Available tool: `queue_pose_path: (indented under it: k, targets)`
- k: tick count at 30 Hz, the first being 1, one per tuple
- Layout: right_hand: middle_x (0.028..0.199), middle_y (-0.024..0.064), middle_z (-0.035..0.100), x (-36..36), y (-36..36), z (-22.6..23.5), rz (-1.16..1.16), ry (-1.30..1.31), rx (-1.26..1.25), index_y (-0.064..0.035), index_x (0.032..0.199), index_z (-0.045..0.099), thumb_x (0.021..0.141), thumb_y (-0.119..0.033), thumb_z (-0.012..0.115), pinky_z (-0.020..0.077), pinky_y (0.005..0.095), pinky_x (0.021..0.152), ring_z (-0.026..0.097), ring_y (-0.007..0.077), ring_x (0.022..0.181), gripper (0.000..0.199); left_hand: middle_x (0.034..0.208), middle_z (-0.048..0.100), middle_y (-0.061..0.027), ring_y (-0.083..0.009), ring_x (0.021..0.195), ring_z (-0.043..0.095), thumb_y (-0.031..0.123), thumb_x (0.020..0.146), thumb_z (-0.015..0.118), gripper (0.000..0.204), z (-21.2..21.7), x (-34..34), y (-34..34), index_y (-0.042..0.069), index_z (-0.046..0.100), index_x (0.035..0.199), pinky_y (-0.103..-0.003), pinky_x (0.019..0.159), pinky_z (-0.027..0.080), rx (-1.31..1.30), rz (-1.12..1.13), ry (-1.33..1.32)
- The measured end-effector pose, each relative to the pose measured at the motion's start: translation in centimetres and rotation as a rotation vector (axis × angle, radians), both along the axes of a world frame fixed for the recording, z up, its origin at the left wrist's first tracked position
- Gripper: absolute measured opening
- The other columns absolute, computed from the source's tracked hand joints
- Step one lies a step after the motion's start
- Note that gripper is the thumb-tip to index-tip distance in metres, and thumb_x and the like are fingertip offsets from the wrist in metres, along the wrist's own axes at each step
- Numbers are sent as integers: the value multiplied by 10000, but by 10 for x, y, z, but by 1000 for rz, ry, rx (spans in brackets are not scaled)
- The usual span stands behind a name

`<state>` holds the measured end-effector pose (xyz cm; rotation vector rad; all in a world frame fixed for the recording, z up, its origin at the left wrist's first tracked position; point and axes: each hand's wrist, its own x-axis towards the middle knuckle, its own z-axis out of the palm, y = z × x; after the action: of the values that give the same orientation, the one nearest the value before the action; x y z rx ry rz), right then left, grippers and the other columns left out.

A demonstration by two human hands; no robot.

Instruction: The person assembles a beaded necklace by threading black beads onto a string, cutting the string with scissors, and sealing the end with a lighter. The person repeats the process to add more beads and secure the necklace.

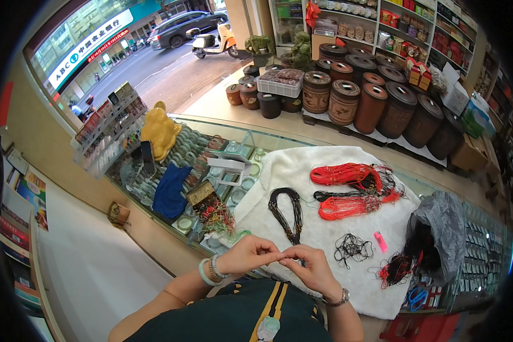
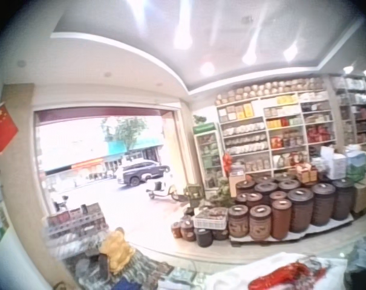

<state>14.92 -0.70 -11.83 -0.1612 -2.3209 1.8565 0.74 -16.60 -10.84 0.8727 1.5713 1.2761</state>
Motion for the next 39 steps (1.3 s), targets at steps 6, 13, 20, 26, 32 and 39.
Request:
queue_pose_path:
  k: [6, 13, 20, 26, 32, 39]
  targets:
    - [994, 131, 691, 6, 16, -10, -202, 81, -646, 29, 912, 628, 938, -122, 574, 484, 314, 874, 641, 191, 926, 162, 830, 611, -26, -68, 737, 532, 118, 906, 633, 186, 27, -41, -13, -36, 671, 808, -237, 663, 450, 274, -147, 25]
    - [1171, 248, 614, 1, 19, -21, -178, 122, -1076, -10, 873, 548, 979, -168, 459, 467, 435, 974, 587, 305, 1123, 210, 924, 617, -152, -223, 916, 605, 253, 977, 514, 292, 48, -56, -8, -31, 581, 967, -371, 889, 481, 340, -95, -483]
    - [1174, 188, 628, 0, 19, -37, -84, 108, -1347, 13, 1040, 629, 965, -195, 494, 451, 407, 998, 594, 249, 1090, 260, 812, 578, -123, -162, 558, 574, 308, 1033, 342, 551, 64, -61, -2, -16, 241, 1467, -266, 503, 500, 293, -97, -731]
    - [1004, 102, 641, 6, 20, -40, -123, 66, -1340, 13, 1034, 629, 976, -198, 478, 475, 317, 847, 586, 161, 934, 265, 724, 629, -146, -93, 388, 460, 181, 1025, 371, 484, 66, -70, -4, -90, 293, 1417, -178, 479, 409, 173, -235, -653]
    - [782, 7, 536, 7, 22, -50, -9, 51, -1388, 10, 1079, 581, 992, -183, 473, 319, 178, 450, 392, 45, 572, 238, 778, 660, -147, -78, 357, 411, 197, 1037, 338, 438, 48, -81, -13, -99, 380, 1357, -193, 466, 393, 189, -258, -621]
    - [671, -49, 403, 18, 20, -34, 3, -108, -1155, 32, 1139, 590, 981, -160, 512, 243, 173, 441, 314, 25, 548, 261, 849, 684, -161, -55, 365, 432, 185, 1039, 308, 439, 51, -80, -24, -101, 363, 1368, -166, 365, 315, 272, -147, -801]
